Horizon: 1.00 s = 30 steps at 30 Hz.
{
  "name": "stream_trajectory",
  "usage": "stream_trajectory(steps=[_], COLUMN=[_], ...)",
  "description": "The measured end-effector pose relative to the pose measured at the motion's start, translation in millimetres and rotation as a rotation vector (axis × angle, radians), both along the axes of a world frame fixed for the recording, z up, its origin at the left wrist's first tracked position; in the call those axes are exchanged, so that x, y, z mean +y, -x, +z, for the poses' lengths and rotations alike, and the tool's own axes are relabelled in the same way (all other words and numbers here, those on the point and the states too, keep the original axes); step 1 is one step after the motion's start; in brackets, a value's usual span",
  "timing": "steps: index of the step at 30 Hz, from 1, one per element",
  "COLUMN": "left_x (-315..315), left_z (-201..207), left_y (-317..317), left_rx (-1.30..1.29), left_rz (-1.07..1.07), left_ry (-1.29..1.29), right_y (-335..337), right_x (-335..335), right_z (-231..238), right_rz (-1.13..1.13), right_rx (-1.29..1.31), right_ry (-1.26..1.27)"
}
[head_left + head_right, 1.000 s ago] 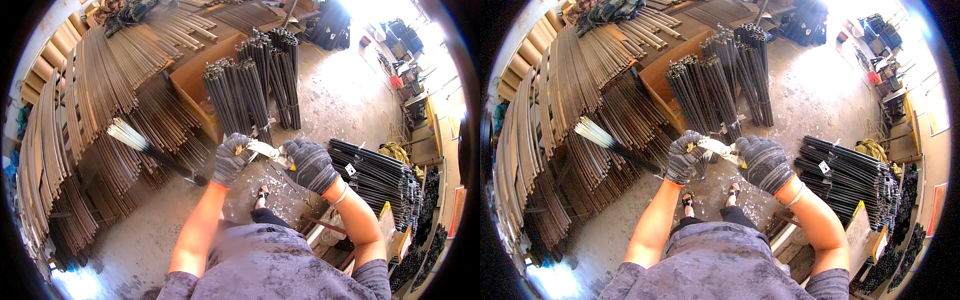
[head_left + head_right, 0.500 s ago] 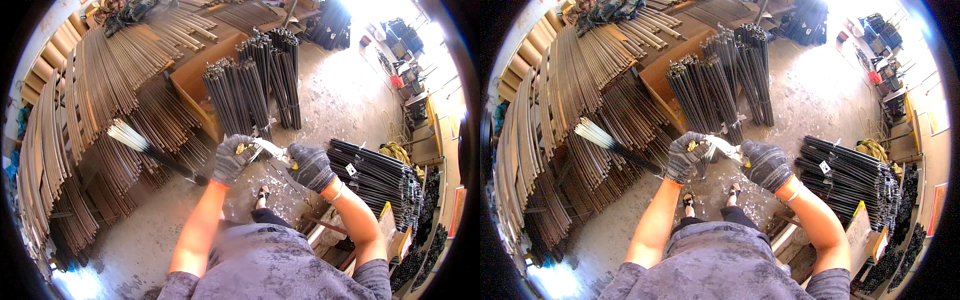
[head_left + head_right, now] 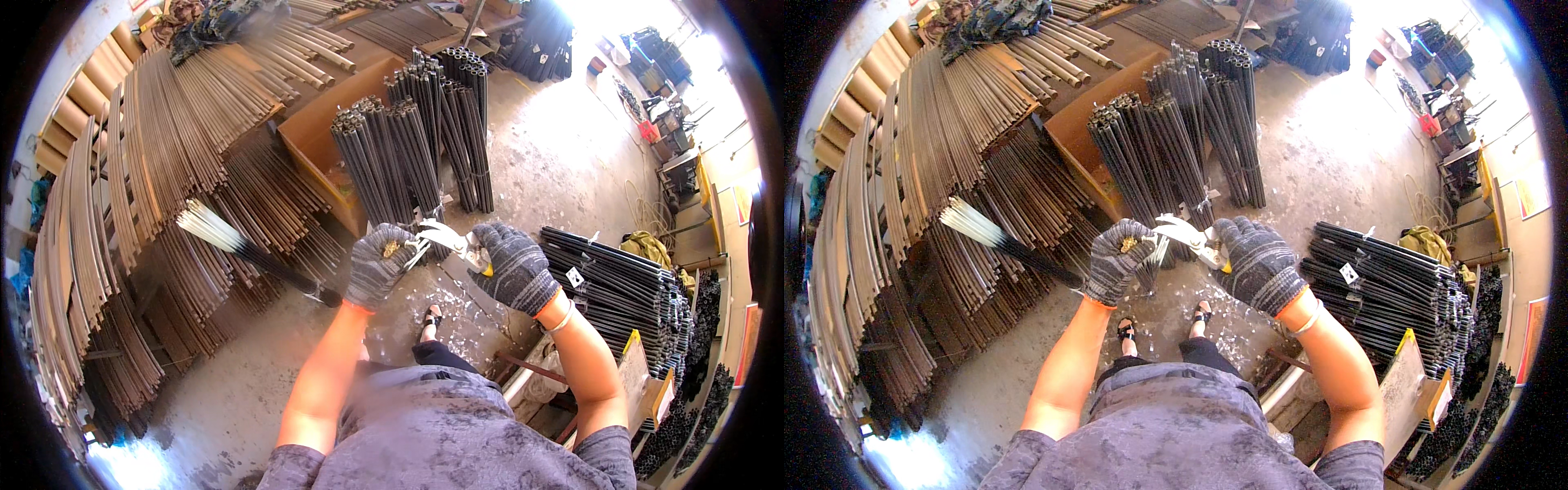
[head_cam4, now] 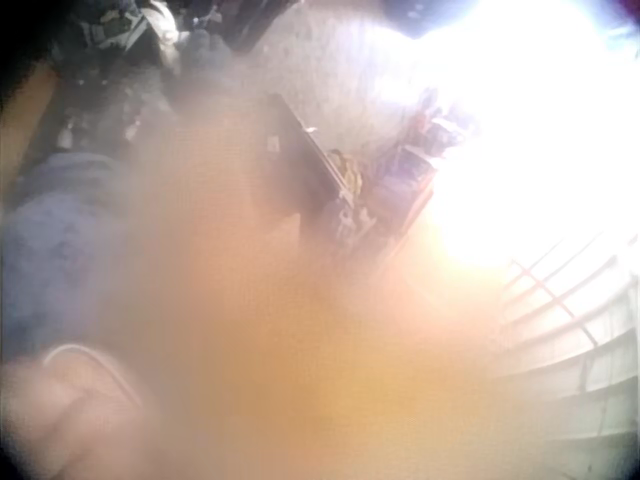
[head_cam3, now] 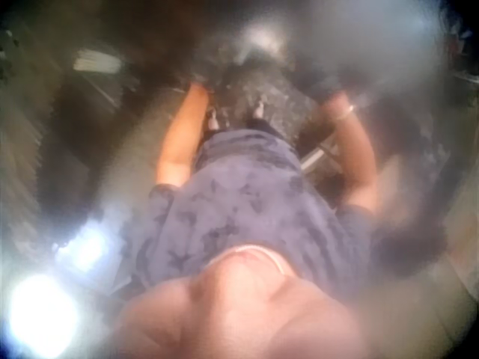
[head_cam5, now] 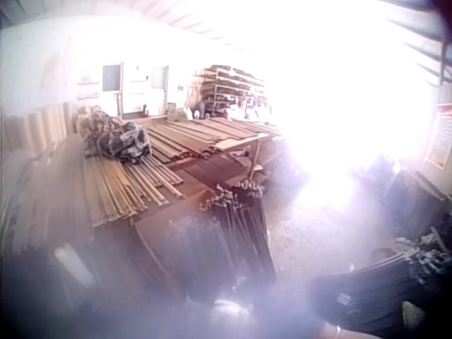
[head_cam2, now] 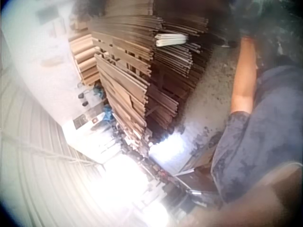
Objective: The person picks up bundles of thin metal rods from the floor, uses snips to cut the wire ties holding the bundles together, and drops the cut wire pieces into a container.
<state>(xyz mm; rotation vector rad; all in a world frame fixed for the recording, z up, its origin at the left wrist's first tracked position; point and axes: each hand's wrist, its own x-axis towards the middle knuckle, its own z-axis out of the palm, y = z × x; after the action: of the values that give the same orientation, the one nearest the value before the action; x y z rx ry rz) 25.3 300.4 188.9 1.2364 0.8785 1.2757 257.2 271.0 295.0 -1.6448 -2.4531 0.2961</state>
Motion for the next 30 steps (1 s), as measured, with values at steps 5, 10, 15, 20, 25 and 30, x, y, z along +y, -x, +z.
stream_trajectory(steps=[5,10,15,20,25,30], left_x=[6.1,9.1,11.3,3.1,-1.4,-3.8], left_z=[0.9,-10.4,-12.0,-13.2,-14.0,-11.7], left_y=[0.7,2.3,4.6,-2.2,-5.9,-6.8], left_rx=[0.189,0.251,0.302,0.088,0.012,0.067], left_rz=[0.008,0.023,0.002,0.036,0.069,0.104], left_ry=[-0.089,-0.102,-0.187,-0.109,-0.026,-0.148], right_y=[5.0,7.7,1.6,4.5,-1.0,9.9], right_x=[0.3,-3.7,-13.2,-14.5,-13.0,-5.3], right_z=[-0.2,1.0,-1.2,5.4,7.7,12.5], right_rz=[0.008,-0.025,-0.027,-0.026,-0.051,-0.009], right_rx=[0.035,-0.066,-0.098,-0.158,-0.020,-0.187], right_ry=[-0.057,-0.037,-0.028,-0.018,-0.070,-0.045])
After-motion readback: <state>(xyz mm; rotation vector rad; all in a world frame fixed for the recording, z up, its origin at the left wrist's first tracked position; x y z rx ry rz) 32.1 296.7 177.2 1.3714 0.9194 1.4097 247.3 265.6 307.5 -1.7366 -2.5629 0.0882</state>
